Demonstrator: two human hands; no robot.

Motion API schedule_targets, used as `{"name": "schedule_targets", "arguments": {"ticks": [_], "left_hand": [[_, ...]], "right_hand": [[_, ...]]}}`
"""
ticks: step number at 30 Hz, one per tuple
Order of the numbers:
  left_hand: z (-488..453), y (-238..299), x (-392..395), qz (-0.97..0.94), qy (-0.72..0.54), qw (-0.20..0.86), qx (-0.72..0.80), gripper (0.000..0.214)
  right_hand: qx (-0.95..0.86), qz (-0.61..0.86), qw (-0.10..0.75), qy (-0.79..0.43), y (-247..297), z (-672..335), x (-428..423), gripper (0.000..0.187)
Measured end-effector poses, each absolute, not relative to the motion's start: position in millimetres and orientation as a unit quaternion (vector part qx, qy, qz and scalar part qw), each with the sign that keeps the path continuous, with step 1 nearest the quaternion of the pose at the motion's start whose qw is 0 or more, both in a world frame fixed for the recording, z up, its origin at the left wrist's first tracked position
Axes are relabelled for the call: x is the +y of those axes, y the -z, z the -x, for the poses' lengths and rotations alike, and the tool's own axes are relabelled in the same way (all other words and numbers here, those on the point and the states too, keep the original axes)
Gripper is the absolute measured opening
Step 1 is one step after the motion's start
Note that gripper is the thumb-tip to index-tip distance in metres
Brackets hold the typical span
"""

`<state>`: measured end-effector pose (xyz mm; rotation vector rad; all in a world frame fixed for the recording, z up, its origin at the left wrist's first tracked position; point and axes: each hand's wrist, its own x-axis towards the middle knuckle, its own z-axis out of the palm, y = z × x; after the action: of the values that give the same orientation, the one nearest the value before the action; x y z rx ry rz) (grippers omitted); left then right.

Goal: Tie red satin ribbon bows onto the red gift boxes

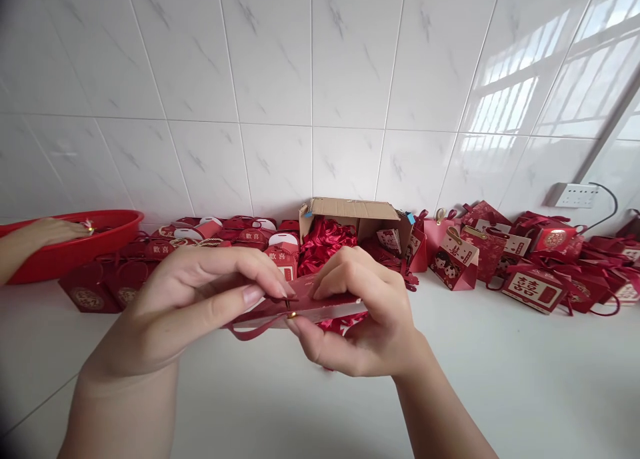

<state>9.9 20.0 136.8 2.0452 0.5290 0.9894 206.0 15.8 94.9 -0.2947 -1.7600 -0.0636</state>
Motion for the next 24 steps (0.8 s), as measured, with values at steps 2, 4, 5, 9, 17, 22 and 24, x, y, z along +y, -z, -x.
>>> {"name": "schedule_targets", "arguments": {"ticks": [2,4,5,9,17,22,24], "left_hand": [[-9.3,-137.3,19.9,-0.808,-0.391,0.386,0.212,0.018],[-9.4,-137.2,19.8,-0.807,-0.392,0.388,0.211,0.018],[-9.6,-136.9,19.6,-0.805,-0.391,0.395,0.206,0.016],[-11.4,-135.8,17.4,-0.795,-0.37,0.445,0.18,0.012],[-11.5,-136.0,16.8,-0.789,-0.369,0.461,0.171,0.011],[-12.2,-135.0,18.9,-0.775,-0.347,0.507,0.146,0.013],[-12.7,-134.3,18.6,-0.766,-0.342,0.525,0.145,0.013]], "right_hand": [[-0.768,0.136,0.625,0.036,-94.5,-206.3,15.1,0.022],[-0.767,0.135,0.627,0.038,-94.0,-206.9,14.7,0.022],[-0.768,0.133,0.626,0.036,-93.8,-207.1,14.6,0.022],[-0.779,0.123,0.615,0.025,-93.9,-207.2,14.4,0.023],[-0.782,0.119,0.612,0.023,-94.2,-206.4,13.8,0.023],[-0.784,0.112,0.611,0.013,-93.7,-205.3,13.3,0.024],[-0.783,0.11,0.612,0.008,-93.6,-204.6,13.2,0.024]]}}
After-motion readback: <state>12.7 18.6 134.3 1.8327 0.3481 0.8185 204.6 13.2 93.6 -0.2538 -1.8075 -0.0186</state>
